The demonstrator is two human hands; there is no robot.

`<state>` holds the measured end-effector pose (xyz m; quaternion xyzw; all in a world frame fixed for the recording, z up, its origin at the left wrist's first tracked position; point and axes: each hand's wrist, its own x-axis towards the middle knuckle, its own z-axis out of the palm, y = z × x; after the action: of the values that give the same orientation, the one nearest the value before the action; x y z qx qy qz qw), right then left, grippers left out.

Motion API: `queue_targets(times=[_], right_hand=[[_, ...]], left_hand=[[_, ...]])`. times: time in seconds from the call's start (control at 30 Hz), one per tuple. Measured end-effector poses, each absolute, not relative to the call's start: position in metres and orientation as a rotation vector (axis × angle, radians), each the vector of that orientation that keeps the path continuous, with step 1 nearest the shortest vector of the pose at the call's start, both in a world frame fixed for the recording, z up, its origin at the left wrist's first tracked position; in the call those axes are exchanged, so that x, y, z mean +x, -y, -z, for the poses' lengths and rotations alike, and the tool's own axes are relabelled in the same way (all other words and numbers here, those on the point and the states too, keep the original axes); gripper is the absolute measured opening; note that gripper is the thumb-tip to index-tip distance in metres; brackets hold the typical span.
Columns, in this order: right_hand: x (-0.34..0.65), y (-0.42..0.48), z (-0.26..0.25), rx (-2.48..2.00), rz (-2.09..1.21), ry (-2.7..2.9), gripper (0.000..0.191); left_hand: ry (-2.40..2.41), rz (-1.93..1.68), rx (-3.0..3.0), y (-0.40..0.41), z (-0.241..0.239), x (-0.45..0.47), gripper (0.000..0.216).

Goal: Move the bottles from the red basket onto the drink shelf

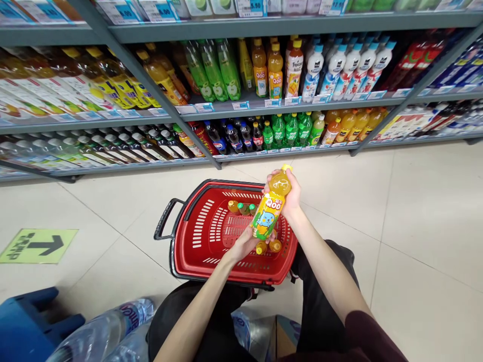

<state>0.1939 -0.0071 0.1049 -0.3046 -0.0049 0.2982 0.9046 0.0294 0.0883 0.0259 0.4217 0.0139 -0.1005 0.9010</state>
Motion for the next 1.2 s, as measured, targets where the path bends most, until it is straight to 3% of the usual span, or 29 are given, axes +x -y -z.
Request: queue_targets(times=[0.2, 0.77, 1.2], right_hand=[[0.194, 0.006, -0.104, -0.641, -0.586, -0.037, 0.031], [0.195, 0.006, -0.108, -0.684, -0.576, -0.096, 0.03], [0.196, 0.008, -0.106, -0.725, -0.569, -0.075, 0.031]], left_hand=[[-0.039, 0.222, 0.883, -0.093, -0.025, 0.03, 0.081], [0.108, 0.236, 1.01, -0.098, -0.035, 0.032, 0.092], [0.132, 0.234, 1.035, -0.098, -0.028, 0.031, 0.085]])
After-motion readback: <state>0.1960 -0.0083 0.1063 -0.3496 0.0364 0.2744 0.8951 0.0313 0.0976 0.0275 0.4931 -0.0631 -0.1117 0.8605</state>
